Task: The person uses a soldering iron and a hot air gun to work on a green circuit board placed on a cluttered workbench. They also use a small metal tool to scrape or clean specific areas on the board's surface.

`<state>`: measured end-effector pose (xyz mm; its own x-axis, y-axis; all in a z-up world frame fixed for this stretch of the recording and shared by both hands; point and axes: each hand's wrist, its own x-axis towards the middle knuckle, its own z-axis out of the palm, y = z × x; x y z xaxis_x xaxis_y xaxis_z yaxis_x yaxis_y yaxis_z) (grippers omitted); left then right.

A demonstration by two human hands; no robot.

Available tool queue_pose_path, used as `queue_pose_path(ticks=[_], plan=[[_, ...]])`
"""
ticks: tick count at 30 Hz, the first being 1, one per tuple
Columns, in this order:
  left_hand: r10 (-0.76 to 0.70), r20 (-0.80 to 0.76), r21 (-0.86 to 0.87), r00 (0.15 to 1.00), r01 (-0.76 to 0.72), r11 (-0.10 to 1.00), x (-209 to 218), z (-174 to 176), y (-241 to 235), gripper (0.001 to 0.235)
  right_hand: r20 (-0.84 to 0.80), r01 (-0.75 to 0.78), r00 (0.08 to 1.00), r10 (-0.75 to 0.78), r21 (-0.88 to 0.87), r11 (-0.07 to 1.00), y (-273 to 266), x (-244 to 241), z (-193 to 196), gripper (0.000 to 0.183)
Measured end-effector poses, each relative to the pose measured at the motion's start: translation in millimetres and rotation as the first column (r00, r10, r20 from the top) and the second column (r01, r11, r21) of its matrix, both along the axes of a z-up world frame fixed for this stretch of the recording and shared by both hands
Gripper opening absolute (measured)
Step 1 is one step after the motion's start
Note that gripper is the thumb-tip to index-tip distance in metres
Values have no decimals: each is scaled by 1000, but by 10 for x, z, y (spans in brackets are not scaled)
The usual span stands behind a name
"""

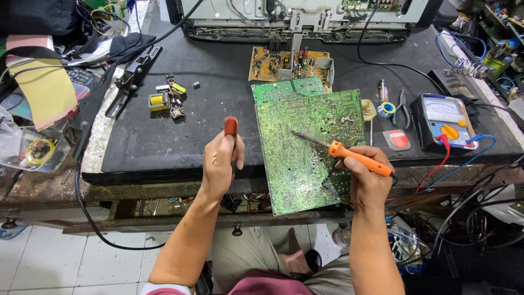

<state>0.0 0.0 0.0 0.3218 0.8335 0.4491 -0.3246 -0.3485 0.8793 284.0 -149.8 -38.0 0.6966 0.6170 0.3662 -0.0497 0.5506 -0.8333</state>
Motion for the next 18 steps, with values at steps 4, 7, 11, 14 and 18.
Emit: queue_pose_path(ticks=[4, 7, 11, 14, 18], plan=[[46, 68, -107, 997, -38, 994, 110, -70, 63, 29, 11, -5, 1000, 5, -11, 1000, 32, -13, 26, 37], [8, 153, -268, 988, 33, 963, 201, -154, 122, 23, 4, -8, 1000, 8, -19, 1000, 46, -24, 23, 38], [-101, 40, -270, 994, 108, 957, 294, -318, 252, 26, 20, 8, 1000, -7, -34, 999, 45, -66, 47, 38], [-93, -9, -229, 996, 88, 969, 281, -360, 257, 28, 31, 15, 999, -14, -35, 999, 47, -74, 52, 37], [-55, -70, -207, 996, 40, 978, 298, -541, 302, 35, 37, 10, 999, -9, -41, 999, 53, -88, 82, 37]])
